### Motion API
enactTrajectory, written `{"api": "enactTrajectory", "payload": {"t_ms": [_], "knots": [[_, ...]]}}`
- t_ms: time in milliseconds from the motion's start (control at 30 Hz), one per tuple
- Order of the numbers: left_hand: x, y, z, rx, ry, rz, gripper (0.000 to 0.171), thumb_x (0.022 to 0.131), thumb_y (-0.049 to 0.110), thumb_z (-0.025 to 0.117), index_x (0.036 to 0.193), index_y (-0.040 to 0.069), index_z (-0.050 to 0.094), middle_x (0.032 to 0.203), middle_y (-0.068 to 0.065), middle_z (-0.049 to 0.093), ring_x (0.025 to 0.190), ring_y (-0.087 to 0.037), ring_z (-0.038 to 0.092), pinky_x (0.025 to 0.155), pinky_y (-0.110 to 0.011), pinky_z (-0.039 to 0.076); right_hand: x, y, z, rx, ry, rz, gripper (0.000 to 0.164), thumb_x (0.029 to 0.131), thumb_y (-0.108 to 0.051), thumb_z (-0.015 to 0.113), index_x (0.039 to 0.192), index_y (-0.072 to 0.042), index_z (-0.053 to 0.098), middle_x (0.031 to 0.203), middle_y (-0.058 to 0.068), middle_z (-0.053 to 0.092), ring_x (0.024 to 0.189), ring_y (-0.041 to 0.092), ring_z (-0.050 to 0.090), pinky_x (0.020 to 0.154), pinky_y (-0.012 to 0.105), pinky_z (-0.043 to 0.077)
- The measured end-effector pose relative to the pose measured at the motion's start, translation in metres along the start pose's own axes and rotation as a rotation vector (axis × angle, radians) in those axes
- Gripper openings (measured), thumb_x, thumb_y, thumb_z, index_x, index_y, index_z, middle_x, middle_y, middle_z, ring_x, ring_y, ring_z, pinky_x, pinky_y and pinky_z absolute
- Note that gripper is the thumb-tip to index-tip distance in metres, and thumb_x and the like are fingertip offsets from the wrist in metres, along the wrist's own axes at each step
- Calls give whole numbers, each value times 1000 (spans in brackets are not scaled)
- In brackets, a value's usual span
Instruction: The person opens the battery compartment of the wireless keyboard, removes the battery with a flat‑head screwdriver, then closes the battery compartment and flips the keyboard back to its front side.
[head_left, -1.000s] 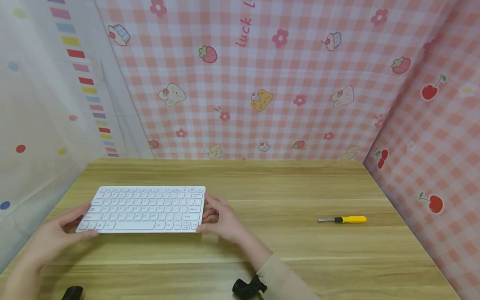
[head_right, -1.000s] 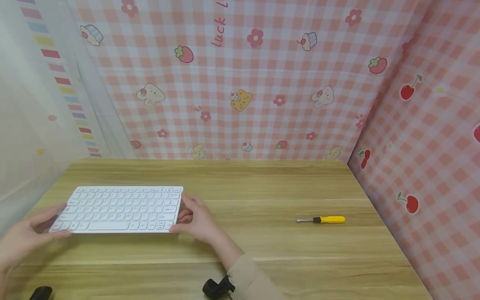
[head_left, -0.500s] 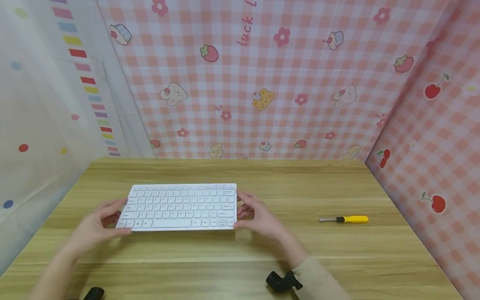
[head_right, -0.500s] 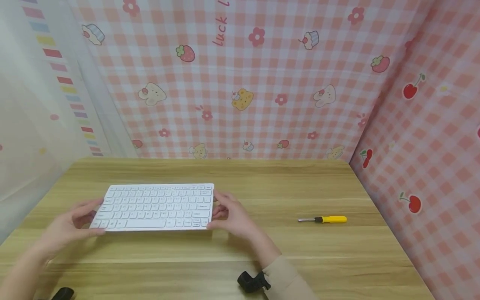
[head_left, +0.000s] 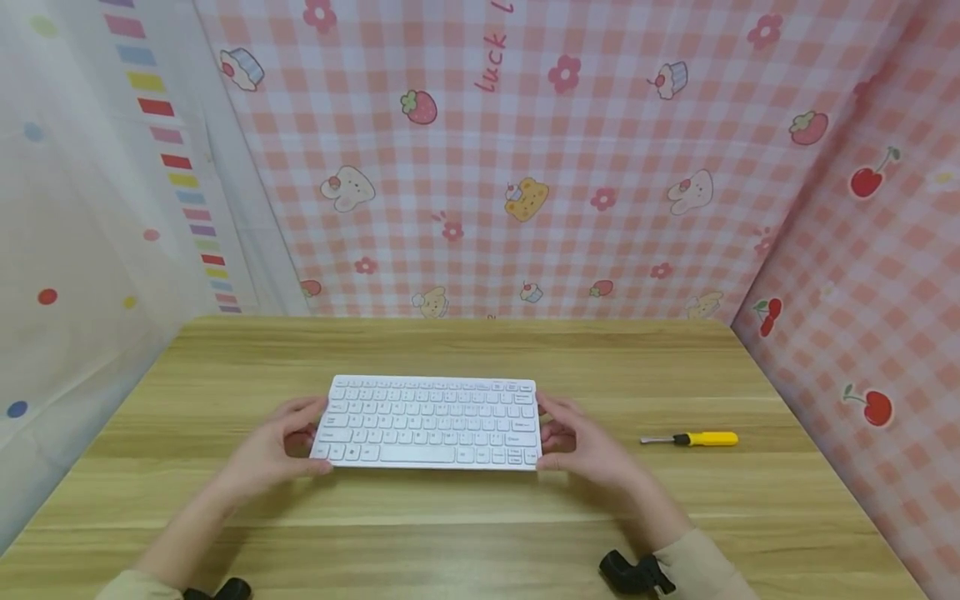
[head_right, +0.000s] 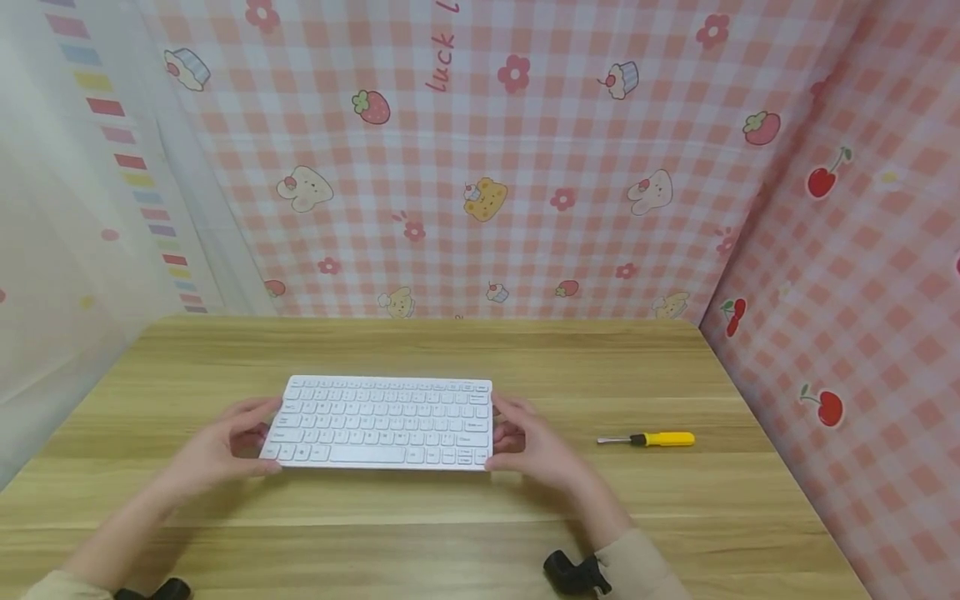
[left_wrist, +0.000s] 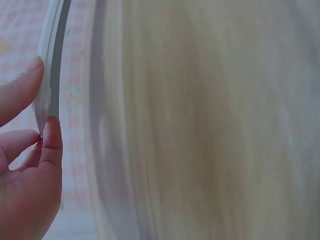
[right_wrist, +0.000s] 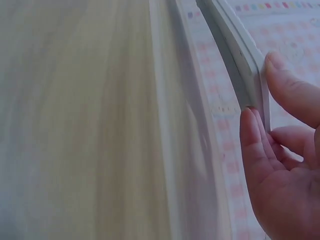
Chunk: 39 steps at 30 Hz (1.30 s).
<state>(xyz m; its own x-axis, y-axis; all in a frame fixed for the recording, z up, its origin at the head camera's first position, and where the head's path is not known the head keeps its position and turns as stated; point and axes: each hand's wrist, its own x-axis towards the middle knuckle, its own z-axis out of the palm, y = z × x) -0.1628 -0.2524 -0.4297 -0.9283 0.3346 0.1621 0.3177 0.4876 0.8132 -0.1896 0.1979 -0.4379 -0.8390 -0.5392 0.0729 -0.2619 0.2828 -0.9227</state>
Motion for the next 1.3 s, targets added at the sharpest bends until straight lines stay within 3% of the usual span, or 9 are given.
{"api": "enactTrajectory", "payload": {"t_ms": [267, 567, 733, 967, 1300], "knots": [[11, 7, 21, -32, -51, -33, 90, 72, 6, 88, 143, -15, 36, 147, -30, 35, 98, -23, 58, 83, -23, 52, -17, 8, -23, -60, -16, 1, 91, 81, -3, 80, 153, 5, 25, 144, 27, 35, 111, 34, 57, 95, 34, 51], [17, 7, 39, -123, -103, -29, 90, 70, -7, 85, 142, -20, 32, 148, -35, 29, 102, -29, 59, 84, -26, 54, -26, 15, -34, -111, -41, 33, 94, 79, -2, 81, 152, 8, 23, 147, 27, 32, 117, 35, 53, 99, 32, 47], [18, 6, 43, -129, -120, -26, 91, 70, -7, 85, 142, -21, 31, 147, -36, 29, 102, -28, 60, 85, -26, 54, -29, 16, -36, -143, -47, 46, 94, 79, -5, 82, 151, 9, 24, 146, 28, 33, 114, 33, 54, 98, 35, 48], [20, 5, 45, -125, -124, -56, 91, 70, -6, 85, 143, -19, 32, 148, -34, 30, 102, -27, 59, 85, -25, 54, -30, 18, -37, -191, -38, 70, 95, 77, -8, 84, 152, 7, 27, 146, 27, 35, 108, 28, 53, 93, 30, 51], [21, 7, 45, -109, -125, -46, 91, 69, -4, 87, 142, -19, 34, 146, -34, 34, 100, -25, 60, 82, -27, 55, -29, 22, -37, -221, -33, 65, 97, 75, -9, 86, 151, 7, 28, 142, 26, 39, 103, 25, 52, 88, 26, 50]]}}
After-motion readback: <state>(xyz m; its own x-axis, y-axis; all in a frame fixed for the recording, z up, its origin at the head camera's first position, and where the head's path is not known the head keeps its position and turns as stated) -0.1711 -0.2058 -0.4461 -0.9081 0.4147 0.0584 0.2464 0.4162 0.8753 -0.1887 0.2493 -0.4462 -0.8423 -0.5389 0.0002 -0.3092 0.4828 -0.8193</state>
